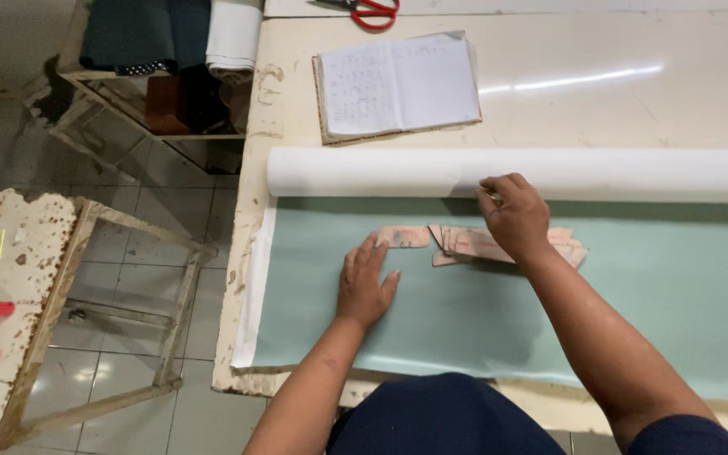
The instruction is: The person places a pink U-shaped template on a polka-dotted fabric and traces its outline with a pencil. They then fold the fabric, roll it, and place the template and pencil on a notebook. The person unrolls a different fabric and places several small rectangular pieces on it.
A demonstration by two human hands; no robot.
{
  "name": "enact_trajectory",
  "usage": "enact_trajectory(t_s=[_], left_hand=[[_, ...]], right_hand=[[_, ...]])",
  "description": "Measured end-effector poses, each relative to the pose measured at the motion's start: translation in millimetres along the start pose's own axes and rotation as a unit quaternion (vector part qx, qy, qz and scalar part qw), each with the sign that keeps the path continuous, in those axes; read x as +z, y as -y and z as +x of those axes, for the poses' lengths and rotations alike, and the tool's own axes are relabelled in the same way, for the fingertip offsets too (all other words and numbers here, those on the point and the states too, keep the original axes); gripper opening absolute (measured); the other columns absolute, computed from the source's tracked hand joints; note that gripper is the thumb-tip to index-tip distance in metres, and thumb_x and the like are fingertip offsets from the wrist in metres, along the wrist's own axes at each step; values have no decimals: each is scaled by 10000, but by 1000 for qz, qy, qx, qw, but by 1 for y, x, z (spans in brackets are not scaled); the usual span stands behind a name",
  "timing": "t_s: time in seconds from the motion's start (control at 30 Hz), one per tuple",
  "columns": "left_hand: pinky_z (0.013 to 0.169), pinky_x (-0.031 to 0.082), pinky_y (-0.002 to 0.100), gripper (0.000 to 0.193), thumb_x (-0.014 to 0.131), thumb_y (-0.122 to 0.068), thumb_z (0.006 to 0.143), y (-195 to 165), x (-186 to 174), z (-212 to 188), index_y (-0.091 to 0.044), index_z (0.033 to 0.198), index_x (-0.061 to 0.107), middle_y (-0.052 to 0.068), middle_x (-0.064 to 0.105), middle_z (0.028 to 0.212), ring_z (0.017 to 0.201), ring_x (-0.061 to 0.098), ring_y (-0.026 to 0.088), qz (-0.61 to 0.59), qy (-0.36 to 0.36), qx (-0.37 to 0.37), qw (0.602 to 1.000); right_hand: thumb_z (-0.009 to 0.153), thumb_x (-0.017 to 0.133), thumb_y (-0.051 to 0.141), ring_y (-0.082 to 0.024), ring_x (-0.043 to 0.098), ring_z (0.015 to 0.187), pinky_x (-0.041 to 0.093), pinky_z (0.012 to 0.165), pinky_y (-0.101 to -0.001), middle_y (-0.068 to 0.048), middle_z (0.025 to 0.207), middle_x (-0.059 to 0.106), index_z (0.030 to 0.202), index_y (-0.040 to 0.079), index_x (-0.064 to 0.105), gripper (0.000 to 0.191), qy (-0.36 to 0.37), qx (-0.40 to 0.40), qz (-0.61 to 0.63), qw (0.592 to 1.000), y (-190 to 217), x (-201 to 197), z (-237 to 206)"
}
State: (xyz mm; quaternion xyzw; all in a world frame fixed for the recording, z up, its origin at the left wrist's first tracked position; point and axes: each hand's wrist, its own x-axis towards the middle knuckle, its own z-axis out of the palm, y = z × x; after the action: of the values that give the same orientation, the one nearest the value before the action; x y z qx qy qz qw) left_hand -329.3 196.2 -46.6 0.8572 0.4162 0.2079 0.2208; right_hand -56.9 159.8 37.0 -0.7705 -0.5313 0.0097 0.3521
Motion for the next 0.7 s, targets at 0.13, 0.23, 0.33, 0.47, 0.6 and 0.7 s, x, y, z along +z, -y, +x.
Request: enact_trajectory(t_s=[0.13, 0.23, 0.33, 0.47, 0.6, 0.7], left_hand=[[1125, 338, 506, 667, 697, -327, 887, 0, -5, 1, -56, 1458, 484, 156, 394, 1574, 1345, 404, 398, 9, 31, 2, 999], [1125, 370, 501, 688, 698, -289, 904, -3, -13, 2, -49, 1493, 438, 154, 411, 1560, 1360, 434, 405, -52, 5, -23, 998], [1040, 497, 437, 690, 650, -236, 912, 3, -23, 17, -78, 1521, 366, 134, 390, 1577, 1275, 547, 340, -206, 9, -148, 967], [1000, 548, 428, 677, 670, -139, 946, 14, -28, 50, -66, 1546, 363, 179, 363, 1589, 1246, 609, 342, -138, -58, -116, 982], [933, 572, 431, 704, 727, -153, 883, 25, -27, 85, -115, 1506, 402, 216, 320, 1579, 1130, 623, 340, -7, -74, -40, 996], [875, 575, 436, 695, 754, -146, 848, 28, -27, 106, -126, 1472, 450, 186, 329, 1582, 1115, 637, 364, 52, -55, -30, 997]], right_hand=[[906, 787, 292, -293, 663, 1030, 555, 827, -424, -84, 1192, 673, 1191, 113, 697, 349, 43, -73, -78, 993, 15, 44, 86], [857, 835, 459, -345, 617, 1131, 545, 867, -451, -173, 1255, 620, 1254, 19, 625, 629, 73, 24, -147, 986, 23, 69, 153], [702, 897, 645, -382, 587, 1154, 544, 866, -462, -257, 1243, 570, 1227, -83, 551, 962, 163, 232, -169, 944, 21, 82, 203], [543, 964, 645, -384, 632, 1095, 561, 856, -449, -271, 1198, 592, 1233, -103, 493, 1121, 184, 311, -160, 918, 4, 92, 230], [633, 941, 485, -366, 737, 1038, 587, 878, -403, -287, 1179, 706, 1275, -133, 542, 976, 222, 362, -53, 904, -16, 89, 234], [750, 879, 276, -345, 736, 992, 591, 814, -412, -278, 1182, 699, 1324, -127, 560, 771, 224, 385, 109, 889, -27, 84, 230]])
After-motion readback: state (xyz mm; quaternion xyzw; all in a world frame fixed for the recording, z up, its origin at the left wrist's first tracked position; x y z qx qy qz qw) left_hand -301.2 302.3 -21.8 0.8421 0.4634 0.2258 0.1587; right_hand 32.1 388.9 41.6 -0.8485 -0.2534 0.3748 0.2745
